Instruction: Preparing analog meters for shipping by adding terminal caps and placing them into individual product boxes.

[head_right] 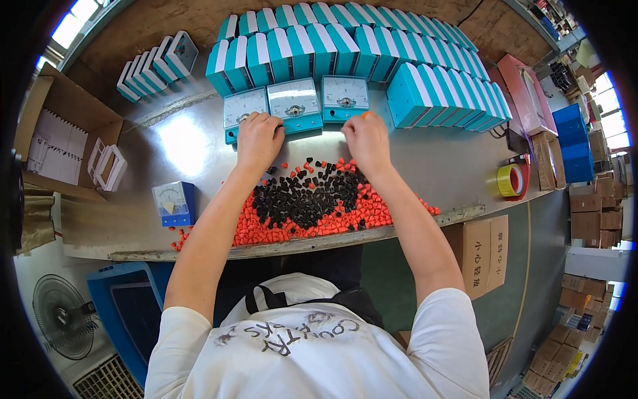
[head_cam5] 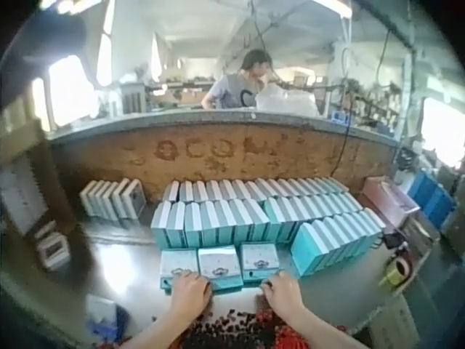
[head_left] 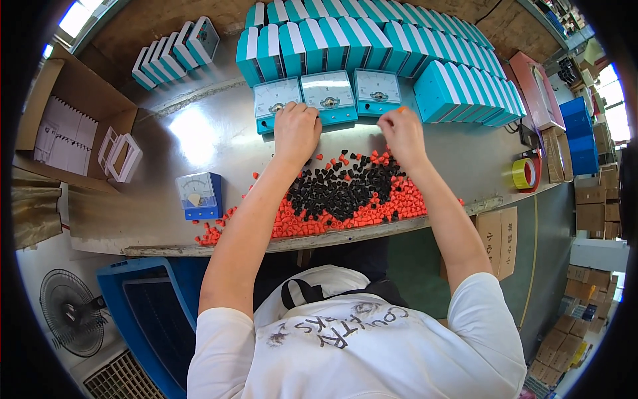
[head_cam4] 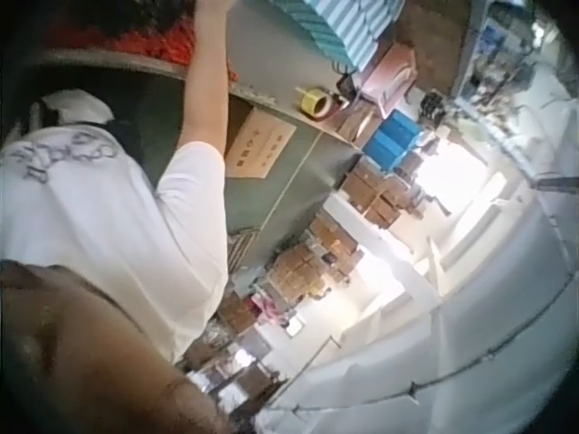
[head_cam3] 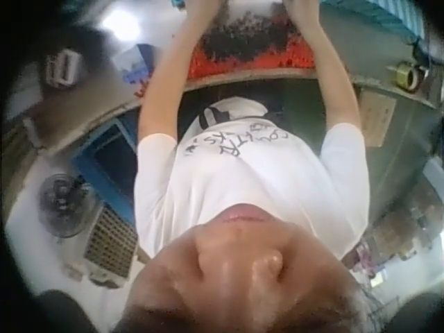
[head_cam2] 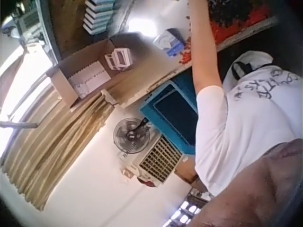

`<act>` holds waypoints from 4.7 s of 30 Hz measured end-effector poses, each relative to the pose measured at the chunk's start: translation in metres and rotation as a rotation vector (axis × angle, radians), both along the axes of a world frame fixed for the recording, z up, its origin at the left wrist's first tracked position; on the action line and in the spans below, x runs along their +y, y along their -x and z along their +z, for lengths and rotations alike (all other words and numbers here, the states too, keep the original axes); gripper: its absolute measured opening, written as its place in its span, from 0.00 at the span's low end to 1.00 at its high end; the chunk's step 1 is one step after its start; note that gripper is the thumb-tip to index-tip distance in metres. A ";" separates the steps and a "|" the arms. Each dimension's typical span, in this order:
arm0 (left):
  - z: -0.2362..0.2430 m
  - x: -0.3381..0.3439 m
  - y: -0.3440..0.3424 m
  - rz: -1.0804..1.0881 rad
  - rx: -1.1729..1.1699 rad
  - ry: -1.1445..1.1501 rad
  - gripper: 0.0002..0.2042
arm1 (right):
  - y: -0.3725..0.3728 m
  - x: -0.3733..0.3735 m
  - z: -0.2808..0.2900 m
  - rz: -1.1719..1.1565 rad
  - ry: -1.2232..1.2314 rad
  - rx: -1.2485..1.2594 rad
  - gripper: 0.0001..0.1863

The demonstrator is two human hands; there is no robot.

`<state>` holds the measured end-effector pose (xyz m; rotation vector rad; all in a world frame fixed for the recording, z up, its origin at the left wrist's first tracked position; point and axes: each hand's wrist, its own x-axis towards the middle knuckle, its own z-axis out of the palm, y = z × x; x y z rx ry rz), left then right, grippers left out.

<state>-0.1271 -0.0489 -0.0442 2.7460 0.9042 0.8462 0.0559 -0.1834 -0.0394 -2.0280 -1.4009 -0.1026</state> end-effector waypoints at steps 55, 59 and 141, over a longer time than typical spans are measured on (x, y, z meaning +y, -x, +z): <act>-0.001 -0.008 -0.004 0.027 -0.062 0.002 0.04 | -0.005 -0.015 0.003 -0.045 0.161 -0.141 0.04; -0.003 -0.008 -0.002 -0.010 -0.124 0.006 0.04 | -0.022 0.001 0.005 -0.112 0.108 -0.093 0.04; 0.015 0.015 0.044 -0.020 -0.135 0.204 0.05 | 0.064 0.052 0.010 0.127 0.030 -0.206 0.02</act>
